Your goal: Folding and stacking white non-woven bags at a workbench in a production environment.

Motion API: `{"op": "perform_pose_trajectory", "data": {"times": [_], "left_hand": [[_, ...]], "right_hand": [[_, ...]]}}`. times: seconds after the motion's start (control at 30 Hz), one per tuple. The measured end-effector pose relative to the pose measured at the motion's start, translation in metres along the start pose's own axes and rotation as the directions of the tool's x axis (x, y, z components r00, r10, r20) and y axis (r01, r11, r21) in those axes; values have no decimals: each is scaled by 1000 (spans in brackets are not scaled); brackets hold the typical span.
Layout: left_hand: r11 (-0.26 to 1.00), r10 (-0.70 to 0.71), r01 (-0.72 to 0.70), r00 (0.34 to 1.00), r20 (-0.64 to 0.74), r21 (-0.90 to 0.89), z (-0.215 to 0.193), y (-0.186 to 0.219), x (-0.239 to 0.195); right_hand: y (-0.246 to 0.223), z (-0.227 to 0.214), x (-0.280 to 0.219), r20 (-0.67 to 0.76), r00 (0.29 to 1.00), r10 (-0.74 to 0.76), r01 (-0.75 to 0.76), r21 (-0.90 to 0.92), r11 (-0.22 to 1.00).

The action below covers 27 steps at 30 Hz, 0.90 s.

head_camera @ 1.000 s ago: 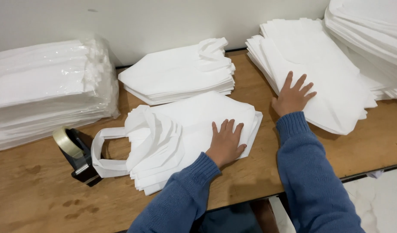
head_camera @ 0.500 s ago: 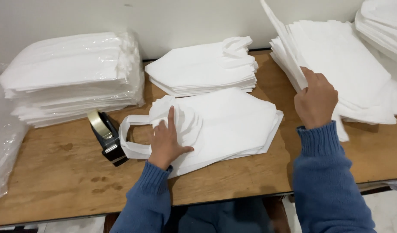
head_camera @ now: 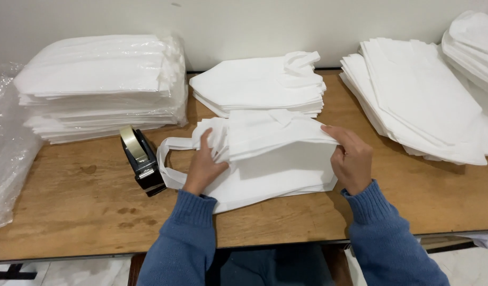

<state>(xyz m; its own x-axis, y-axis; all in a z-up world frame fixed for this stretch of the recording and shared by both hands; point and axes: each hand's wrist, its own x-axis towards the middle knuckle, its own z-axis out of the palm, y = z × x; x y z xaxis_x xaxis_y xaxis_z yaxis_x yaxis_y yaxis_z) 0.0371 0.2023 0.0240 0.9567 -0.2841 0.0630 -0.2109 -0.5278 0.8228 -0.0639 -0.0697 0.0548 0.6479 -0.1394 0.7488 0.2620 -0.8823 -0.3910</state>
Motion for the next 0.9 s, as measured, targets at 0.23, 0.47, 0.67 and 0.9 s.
{"op": "perform_pose_trajectory", "data": {"times": [0.23, 0.47, 0.67, 0.9], "left_hand": [[599, -217, -26, 957, -194, -800, -24, -65, 23], [453, -90, 4, 995, -41, -892, -33, -30, 5], [901, 26, -20, 1000, 9, -433, -40, 4, -19], [835, -103, 49, 992, 69, 548, -47, 55, -32]], "right_hand": [[36, -2, -9, 146, 989, -7, 12, -32, 999], [15, 29, -30, 559, 808, -189, 227, 0, 974], [1, 34, -23, 843, 538, -6, 99, -56, 994], [-5, 19, -12, 934, 356, -22, -110, 65, 992]]}}
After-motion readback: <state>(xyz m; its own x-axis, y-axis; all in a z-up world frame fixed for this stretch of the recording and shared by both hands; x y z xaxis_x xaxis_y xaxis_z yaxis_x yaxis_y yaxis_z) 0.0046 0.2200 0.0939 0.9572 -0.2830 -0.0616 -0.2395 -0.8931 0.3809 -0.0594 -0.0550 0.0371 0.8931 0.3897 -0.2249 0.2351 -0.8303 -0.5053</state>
